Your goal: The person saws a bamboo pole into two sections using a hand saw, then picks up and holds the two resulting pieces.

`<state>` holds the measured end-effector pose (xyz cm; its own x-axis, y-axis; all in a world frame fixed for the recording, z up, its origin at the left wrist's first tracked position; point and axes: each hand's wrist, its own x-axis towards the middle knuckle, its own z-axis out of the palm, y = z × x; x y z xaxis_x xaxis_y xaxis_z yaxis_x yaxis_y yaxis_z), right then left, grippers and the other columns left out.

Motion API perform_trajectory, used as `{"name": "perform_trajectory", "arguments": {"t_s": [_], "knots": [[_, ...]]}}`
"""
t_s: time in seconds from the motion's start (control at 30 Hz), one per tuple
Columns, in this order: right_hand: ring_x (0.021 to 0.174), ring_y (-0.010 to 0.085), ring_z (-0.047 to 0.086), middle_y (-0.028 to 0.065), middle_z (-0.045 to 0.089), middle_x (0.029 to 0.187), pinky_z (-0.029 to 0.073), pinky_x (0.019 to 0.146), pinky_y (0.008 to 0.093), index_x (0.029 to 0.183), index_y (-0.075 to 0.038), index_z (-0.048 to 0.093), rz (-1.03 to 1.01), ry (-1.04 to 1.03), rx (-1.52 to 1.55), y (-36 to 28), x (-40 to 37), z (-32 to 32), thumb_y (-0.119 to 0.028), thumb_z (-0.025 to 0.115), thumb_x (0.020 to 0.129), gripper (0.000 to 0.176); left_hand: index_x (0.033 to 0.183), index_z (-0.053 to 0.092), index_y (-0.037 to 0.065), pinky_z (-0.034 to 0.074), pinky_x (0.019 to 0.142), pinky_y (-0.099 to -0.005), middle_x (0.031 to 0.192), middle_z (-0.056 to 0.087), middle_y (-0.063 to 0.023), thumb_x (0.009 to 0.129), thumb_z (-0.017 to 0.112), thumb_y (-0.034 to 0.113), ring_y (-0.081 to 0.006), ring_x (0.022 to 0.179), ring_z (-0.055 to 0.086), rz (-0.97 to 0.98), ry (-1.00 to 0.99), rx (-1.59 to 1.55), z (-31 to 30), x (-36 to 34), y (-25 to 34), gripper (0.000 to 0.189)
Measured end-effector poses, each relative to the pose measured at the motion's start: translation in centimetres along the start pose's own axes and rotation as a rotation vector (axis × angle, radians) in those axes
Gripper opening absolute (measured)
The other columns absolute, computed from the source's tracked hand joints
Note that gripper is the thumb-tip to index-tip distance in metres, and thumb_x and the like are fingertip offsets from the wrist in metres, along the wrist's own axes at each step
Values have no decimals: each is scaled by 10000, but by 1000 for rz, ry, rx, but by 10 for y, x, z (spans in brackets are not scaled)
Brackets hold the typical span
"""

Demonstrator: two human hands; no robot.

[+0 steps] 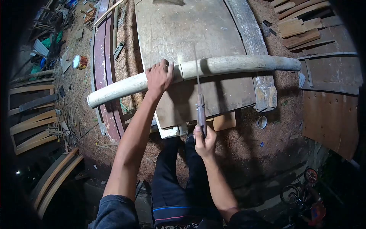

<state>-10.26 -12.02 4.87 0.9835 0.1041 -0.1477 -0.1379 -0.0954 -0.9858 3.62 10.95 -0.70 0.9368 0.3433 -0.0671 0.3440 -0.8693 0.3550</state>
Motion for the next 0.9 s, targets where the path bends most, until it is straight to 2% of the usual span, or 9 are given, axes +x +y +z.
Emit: {"name": "perform_trajectory", "arguments": {"t_s": [0.03,0.13,0.17,0.3,0.5,0.6,0.73,0.83,0.9], "knots": [[483,118,443,52,441,514,330,461,330,647,-32,500,22,0,10,-1,-2,2,-248,593,967,397,977,606,60,380,927,-494,938,705,-144,925,464,440,-329,938,657,-55,42,21,4,4,3,409],[487,117,440,52,434,515,331,466,327,651,-29,501,32,-11,39,-6,0,11,-240,595,963,389,964,647,70,399,918,-493,962,701,-161,921,458,424,-314,952,660,-93,46,129,10,4,10,404],[496,104,442,44,440,517,330,466,322,656,-21,505,15,-24,7,1,0,12,-226,591,964,380,856,689,72,415,904,-484,922,707,-161,910,461,413,-303,915,671,-50,173,112,19,4,6,414],[488,104,449,47,461,515,341,462,319,682,-9,543,41,-42,44,0,5,22,-231,587,966,363,813,697,62,448,860,-461,890,709,-164,894,482,422,-305,875,678,-18,143,116,17,5,4,428],[471,103,440,66,458,499,337,446,327,691,-11,563,-56,-36,-136,-17,44,39,-264,576,974,379,819,698,64,440,870,-447,876,707,-151,870,518,449,-300,872,674,-20,186,102,19,2,5,428],[485,94,444,29,447,503,337,452,320,706,-14,587,19,-44,-164,-12,70,43,-301,577,976,393,825,699,68,430,888,-437,875,707,-142,858,534,456,-298,882,668,-22,187,117,17,1,5,423],[504,76,433,-9,474,525,327,457,301,705,-6,602,21,20,-24,-12,-2,21,-299,558,985,408,814,703,72,420,900,-438,886,709,-142,858,531,461,-293,905,666,-48,158,96,16,6,5,428],[496,83,426,14,478,512,326,457,310,686,-1,593,-13,36,-119,-4,24,36,-298,558,983,421,811,712,72,418,900,-442,887,709,-145,860,521,461,-287,903,669,-55,138,103,16,1,6,436],[487,90,415,43,452,500,324,457,320,656,4,562,59,35,-189,-8,65,52,-287,570,977,433,807,717,69,418,898,-444,883,710,-147,863,513,461,-285,890,673,-52,145,122,16,2,6,444]]}}
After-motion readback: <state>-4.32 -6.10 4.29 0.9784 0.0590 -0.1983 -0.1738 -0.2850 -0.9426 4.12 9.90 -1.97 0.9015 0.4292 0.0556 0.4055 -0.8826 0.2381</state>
